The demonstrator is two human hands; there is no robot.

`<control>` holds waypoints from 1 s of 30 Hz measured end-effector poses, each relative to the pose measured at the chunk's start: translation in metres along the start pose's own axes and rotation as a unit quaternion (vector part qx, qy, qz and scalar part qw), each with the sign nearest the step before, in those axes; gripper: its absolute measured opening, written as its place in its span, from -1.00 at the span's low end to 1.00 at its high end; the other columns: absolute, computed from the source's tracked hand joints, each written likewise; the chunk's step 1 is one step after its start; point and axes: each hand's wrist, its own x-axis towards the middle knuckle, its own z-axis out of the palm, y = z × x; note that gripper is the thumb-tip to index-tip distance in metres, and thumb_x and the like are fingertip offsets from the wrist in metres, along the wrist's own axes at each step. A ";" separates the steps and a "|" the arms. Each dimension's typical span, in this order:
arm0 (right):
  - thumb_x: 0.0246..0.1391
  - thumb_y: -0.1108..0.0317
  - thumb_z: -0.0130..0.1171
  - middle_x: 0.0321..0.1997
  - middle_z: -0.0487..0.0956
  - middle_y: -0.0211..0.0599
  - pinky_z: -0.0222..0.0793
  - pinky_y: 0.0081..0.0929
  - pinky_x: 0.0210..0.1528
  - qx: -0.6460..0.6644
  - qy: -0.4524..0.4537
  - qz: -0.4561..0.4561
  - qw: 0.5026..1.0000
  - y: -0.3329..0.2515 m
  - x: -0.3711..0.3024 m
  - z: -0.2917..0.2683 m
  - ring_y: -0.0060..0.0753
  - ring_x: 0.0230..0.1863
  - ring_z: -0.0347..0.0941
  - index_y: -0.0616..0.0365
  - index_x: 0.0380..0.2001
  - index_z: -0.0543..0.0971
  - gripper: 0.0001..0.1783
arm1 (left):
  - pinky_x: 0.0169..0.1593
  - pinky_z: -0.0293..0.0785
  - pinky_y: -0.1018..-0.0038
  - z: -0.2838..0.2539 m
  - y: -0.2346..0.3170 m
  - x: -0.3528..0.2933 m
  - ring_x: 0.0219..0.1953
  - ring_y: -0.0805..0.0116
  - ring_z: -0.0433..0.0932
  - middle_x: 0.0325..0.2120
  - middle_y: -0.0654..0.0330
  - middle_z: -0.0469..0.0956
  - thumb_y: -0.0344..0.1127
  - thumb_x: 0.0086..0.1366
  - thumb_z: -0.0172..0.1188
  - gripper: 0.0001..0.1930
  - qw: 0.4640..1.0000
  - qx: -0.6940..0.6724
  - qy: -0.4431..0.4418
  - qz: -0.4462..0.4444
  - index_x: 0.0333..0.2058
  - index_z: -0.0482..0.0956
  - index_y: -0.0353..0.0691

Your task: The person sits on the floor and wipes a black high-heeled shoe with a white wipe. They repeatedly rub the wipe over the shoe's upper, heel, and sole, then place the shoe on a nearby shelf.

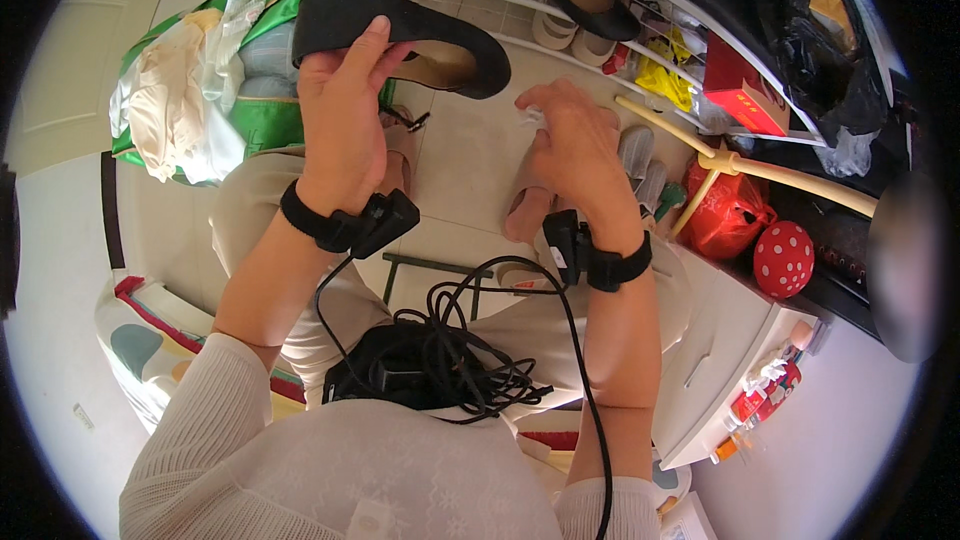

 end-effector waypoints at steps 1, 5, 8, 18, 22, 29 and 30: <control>-0.05 0.43 0.38 -0.01 0.60 -0.10 0.50 -0.15 0.08 -0.008 -0.035 0.032 0.999 0.004 0.000 0.004 0.14 0.03 0.56 0.10 -0.03 0.62 -0.57 | 0.12 0.58 0.39 0.001 0.002 0.001 -0.02 0.36 0.63 -0.07 0.22 0.65 -0.40 0.40 0.31 -0.72 1.000 0.000 -0.001 0.001 0.06 0.61 -0.26; -0.03 0.38 0.39 -0.08 0.63 -0.06 0.52 -0.09 0.06 -0.090 -0.154 0.149 0.973 -0.017 0.003 0.002 0.15 0.01 0.57 0.07 -0.10 0.68 -0.65 | 0.15 0.53 0.36 -0.004 0.011 0.003 0.03 0.38 0.59 -0.03 0.22 0.63 -0.46 0.36 0.28 -0.64 1.000 -0.003 0.006 -0.006 0.12 0.54 -0.25; -0.03 0.33 0.41 -0.18 0.66 -0.09 0.54 -0.06 0.02 -0.122 -0.166 0.153 0.966 -0.027 0.004 0.001 0.12 -0.04 0.58 0.02 -0.19 0.73 -0.73 | 0.19 0.47 0.34 -0.006 0.012 0.007 0.04 0.36 0.57 -0.01 0.22 0.62 -0.44 0.35 0.28 -0.62 0.998 -0.021 0.035 -0.053 0.13 0.49 -0.21; -0.09 0.35 0.43 -0.16 0.67 -0.12 0.59 -0.02 -0.11 -0.129 -0.169 0.124 0.969 0.000 0.002 0.024 0.05 -0.05 0.66 0.06 -0.24 0.70 -0.73 | 0.27 0.26 0.33 -0.007 0.007 0.008 0.06 0.35 0.51 -0.02 0.29 0.59 -0.24 0.37 0.22 -0.72 0.974 -0.062 -0.030 -0.218 0.02 0.53 -0.10; -0.09 0.38 0.41 -0.15 0.70 -0.19 0.58 -0.04 -0.10 -0.122 -0.096 0.080 0.985 0.009 -0.011 0.035 0.00 -0.06 0.67 0.02 -0.17 0.70 -0.68 | 0.27 0.30 0.34 -0.001 0.006 0.008 0.09 0.33 0.52 0.00 0.26 0.60 -0.19 0.39 0.20 -0.71 0.955 -0.057 -0.049 -0.287 0.02 0.54 -0.14; -0.08 0.38 0.41 -0.25 0.72 -0.21 0.55 -0.10 -0.15 -0.106 -0.024 0.100 0.989 0.007 -0.008 0.004 -0.03 -0.15 0.68 -0.01 -0.16 0.70 -0.67 | 0.23 0.39 0.38 -0.001 -0.007 0.011 0.06 0.32 0.58 -0.02 0.22 0.67 -0.14 0.42 0.17 -0.66 0.952 -0.050 -0.034 -0.300 0.03 0.60 -0.22; -0.08 0.38 0.41 -0.28 0.72 -0.19 0.55 -0.10 -0.16 -0.087 -0.021 0.115 0.989 0.006 -0.010 -0.001 -0.03 -0.16 0.68 -0.01 -0.16 0.70 -0.68 | 0.23 0.40 0.37 0.000 -0.009 0.011 0.06 0.32 0.59 -0.02 0.21 0.68 -0.15 0.42 0.16 -0.67 0.951 -0.045 -0.040 -0.302 0.02 0.60 -0.22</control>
